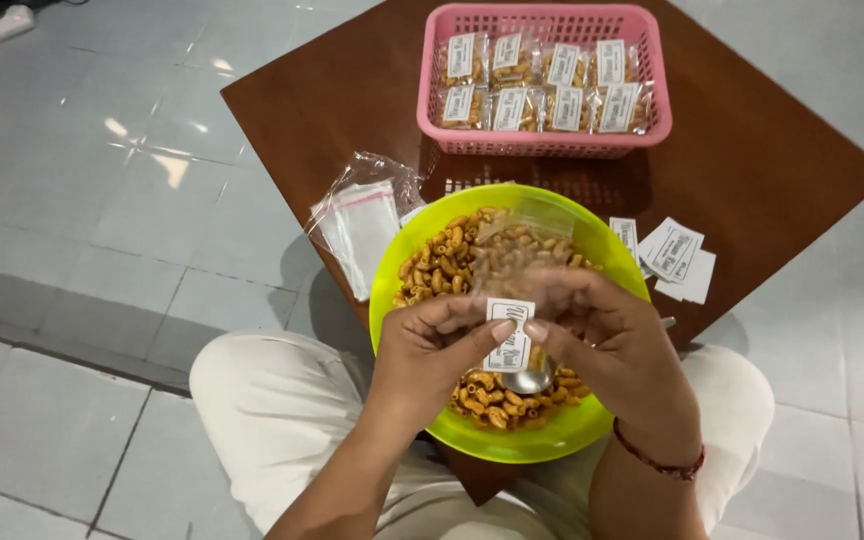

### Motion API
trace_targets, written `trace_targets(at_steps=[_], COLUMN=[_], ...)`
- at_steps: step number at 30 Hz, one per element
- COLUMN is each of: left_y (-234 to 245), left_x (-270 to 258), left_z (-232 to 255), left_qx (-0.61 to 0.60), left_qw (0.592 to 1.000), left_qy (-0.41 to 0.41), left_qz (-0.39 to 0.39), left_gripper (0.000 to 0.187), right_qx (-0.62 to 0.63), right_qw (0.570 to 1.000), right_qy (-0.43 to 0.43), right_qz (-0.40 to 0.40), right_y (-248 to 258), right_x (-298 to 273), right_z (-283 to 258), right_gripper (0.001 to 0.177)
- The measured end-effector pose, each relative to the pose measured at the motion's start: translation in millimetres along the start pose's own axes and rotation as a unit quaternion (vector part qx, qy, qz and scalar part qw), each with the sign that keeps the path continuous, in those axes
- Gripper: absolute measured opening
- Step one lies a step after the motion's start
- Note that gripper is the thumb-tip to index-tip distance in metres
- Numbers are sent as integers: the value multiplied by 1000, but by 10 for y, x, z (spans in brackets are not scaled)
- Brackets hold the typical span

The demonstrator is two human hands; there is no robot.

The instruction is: Packaging macaroni into small plastic bags and adding labels

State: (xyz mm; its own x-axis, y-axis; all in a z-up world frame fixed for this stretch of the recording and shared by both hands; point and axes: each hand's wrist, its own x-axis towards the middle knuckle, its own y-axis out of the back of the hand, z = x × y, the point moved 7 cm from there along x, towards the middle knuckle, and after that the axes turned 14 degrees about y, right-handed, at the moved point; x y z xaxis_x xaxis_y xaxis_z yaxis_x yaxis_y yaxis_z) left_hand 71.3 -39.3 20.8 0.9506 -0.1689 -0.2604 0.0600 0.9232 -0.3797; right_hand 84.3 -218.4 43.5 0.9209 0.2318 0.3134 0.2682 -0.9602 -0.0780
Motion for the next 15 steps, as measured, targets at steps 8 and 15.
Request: trace_targets(at_steps=[8,15], left_y=[-126,-88], left_x=[23,19], left_z=[-81,-145], left_qx=[21,31], left_qw=[999,999], left_qy=[20,30], left_qz=[-32,-15], left_gripper=[35,32], right_qx=[36,9], right_qw=[999,997], right_qy=[-1,14], right_qz=[31,81], right_y=[87,143], right_x=[-54,-86], right_z=[51,87], right_gripper=[39,23])
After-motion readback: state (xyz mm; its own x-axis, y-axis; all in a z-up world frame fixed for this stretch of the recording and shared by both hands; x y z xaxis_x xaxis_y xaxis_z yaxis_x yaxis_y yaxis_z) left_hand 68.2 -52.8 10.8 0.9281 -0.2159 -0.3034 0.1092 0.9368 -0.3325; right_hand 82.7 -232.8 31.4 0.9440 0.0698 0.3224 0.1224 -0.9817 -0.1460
